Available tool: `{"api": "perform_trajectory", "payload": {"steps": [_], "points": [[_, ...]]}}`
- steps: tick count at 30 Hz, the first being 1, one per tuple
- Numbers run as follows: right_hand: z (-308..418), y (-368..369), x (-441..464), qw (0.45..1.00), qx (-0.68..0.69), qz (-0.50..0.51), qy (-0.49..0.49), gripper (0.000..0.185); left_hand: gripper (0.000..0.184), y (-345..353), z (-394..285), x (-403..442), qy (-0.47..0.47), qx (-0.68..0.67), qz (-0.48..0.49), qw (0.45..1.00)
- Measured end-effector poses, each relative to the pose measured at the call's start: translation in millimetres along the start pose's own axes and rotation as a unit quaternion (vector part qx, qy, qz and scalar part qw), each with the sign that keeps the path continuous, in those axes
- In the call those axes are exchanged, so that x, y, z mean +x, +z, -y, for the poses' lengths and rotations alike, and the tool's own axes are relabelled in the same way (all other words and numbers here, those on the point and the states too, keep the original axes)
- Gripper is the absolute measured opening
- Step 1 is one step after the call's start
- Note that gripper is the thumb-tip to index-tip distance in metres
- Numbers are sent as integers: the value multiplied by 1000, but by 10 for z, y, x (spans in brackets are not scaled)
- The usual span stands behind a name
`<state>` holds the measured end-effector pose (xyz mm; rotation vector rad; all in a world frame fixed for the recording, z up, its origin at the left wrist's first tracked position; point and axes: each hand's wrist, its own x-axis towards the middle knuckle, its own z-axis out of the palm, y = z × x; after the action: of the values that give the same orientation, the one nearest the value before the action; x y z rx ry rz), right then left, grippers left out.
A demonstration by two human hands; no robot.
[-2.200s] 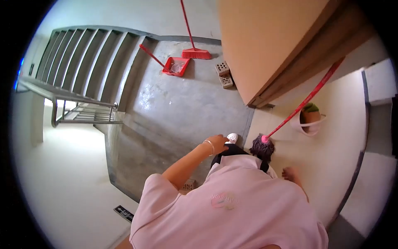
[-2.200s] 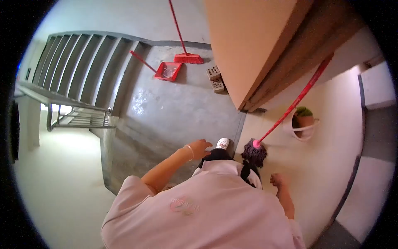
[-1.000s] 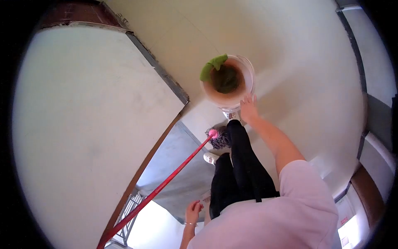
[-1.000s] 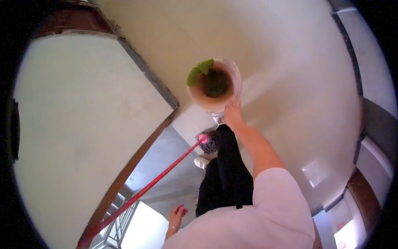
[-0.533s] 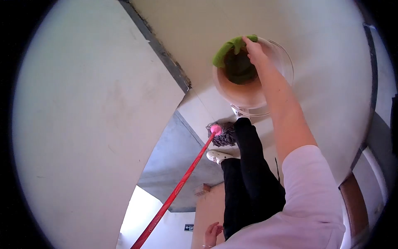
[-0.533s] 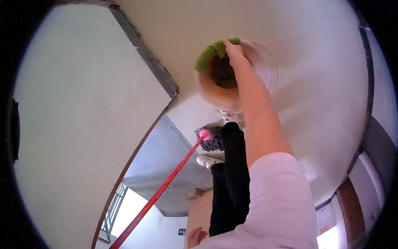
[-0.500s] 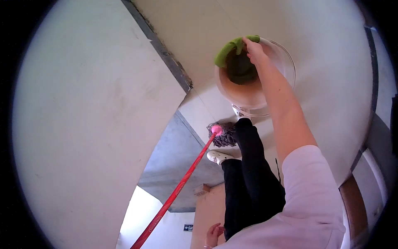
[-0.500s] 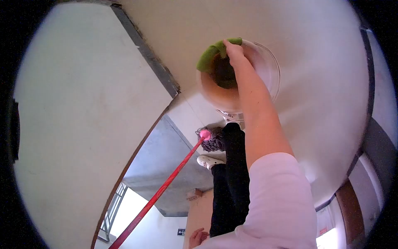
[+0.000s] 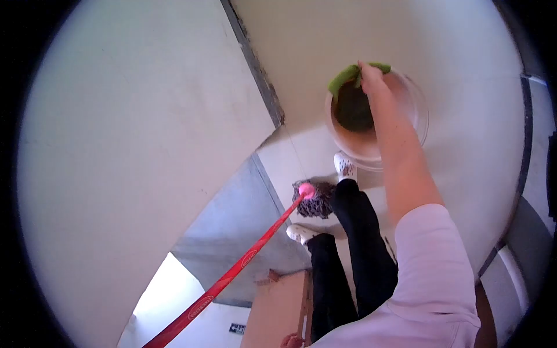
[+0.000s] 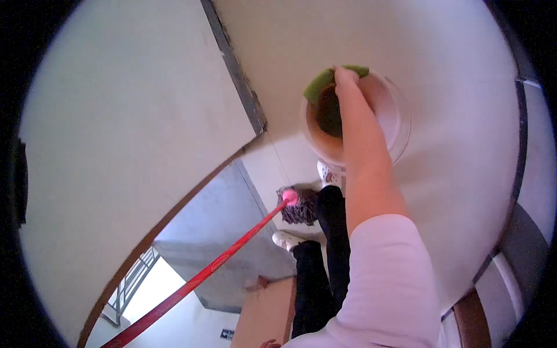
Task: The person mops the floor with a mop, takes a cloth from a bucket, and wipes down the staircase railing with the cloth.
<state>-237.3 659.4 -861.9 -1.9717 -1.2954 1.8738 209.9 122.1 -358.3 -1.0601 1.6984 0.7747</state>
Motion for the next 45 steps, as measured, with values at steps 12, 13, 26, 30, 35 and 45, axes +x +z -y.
{"api": "perform_trajectory", "payload": {"steps": [12,13,26,30,35,45], "points": [[-12,-1126,-2367,965,-77,167,-189,25,31,243,98,12,-15,-94,66,993],[-316,-1279,-2722,936,-104,152,-300,26,31,192,177,86,4,-106,73,992],[-1359,-2767,-7497,586,-364,662,-294,33,72,-436,768,267,504,-197,-276,794],[-2112,-2607,-8365,482,-385,722,-315,32,58,-1107,1494,-264,468,-367,-211,776],[-2494,-2477,-9257,318,-378,807,-323,30,15,-1304,2411,-318,425,-386,-259,777],[-3342,-1827,-10119,233,-394,850,-261,19,24,-1977,3102,-436,348,-321,-514,715]]}}
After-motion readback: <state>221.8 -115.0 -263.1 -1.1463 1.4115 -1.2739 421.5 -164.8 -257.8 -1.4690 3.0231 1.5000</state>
